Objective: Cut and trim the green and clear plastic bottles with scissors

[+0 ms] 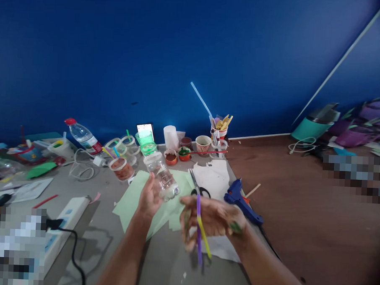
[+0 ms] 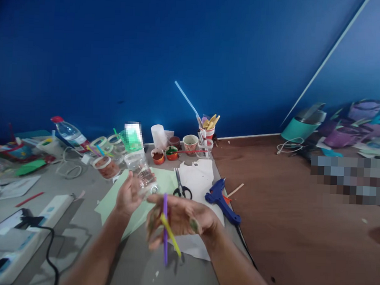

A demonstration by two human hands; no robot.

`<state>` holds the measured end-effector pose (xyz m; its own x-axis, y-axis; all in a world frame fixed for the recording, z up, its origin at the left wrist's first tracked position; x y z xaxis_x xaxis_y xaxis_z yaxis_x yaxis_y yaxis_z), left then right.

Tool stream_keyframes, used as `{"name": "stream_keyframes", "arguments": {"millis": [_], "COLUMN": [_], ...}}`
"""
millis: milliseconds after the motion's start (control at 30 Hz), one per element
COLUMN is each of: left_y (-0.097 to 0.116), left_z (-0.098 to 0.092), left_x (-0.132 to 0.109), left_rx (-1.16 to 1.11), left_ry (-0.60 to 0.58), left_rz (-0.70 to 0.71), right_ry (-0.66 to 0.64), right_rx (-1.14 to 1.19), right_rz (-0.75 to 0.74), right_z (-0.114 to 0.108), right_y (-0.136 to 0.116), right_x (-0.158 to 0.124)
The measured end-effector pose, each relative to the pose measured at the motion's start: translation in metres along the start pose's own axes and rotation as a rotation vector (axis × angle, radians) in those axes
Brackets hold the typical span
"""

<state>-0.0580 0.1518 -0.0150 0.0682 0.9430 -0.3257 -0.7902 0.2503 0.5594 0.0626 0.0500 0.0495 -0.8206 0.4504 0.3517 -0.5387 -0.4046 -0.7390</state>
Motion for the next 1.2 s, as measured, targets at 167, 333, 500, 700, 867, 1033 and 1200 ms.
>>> {"name": "stream_keyframes", "arguments": {"millis": [167,333,500,700,867,1033,1200], "left_y": [-0.005,-0.011,-0.014,-0.022,-0.027,-0.027,-0.018], "left_z": [0.004,0.010,0.012,0.011,0.011,0.008,0.011], "left_x": [0.002,0.006,0.005,0.005,0.005,0.004,0.002], "left_rx": [-0.002,-0.058,-0.117,-0.158,-0.143,-0.089,-0.006], "left_ry": [-0.051,-0.177,-0.203,-0.179,-0.196,-0.198,-0.178], "left_rz": [-0.023,-0.080,-0.123,-0.123,-0.104,-0.082,0.011], "right_ry": [-0.029,0.458,1.051,1.010,1.091,1.171,1.255], "right_rx": [-0.118,-0.343,-0.547,-0.902,-1.009,-1.029,-1.593], "right_rz": [0.058,-0.066,-0.072,-0.032,-0.031,0.021,0.161], "right_z": [0.003,-0.050,-0.100,-0.089,-0.084,-0.094,-0.094], "right_y": [0.004,-0.017,-0.024,-0.014,-0.016,-0.022,-0.044], "right_x": [-0.003,-0.007,-0.031,-0.012,-0.012,-0.024,-0.039]}}
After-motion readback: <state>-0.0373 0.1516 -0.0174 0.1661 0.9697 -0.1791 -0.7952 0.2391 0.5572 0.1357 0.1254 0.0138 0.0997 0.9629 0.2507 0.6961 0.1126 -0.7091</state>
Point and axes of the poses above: each hand's wrist, its own x-axis towards the middle knuckle, its own z-axis out of the palm, y = z × x, the point moved 9 cm from there along x, towards the middle knuckle, and after that the axes turned 14 degrees about -x, right-handed, at the moved point
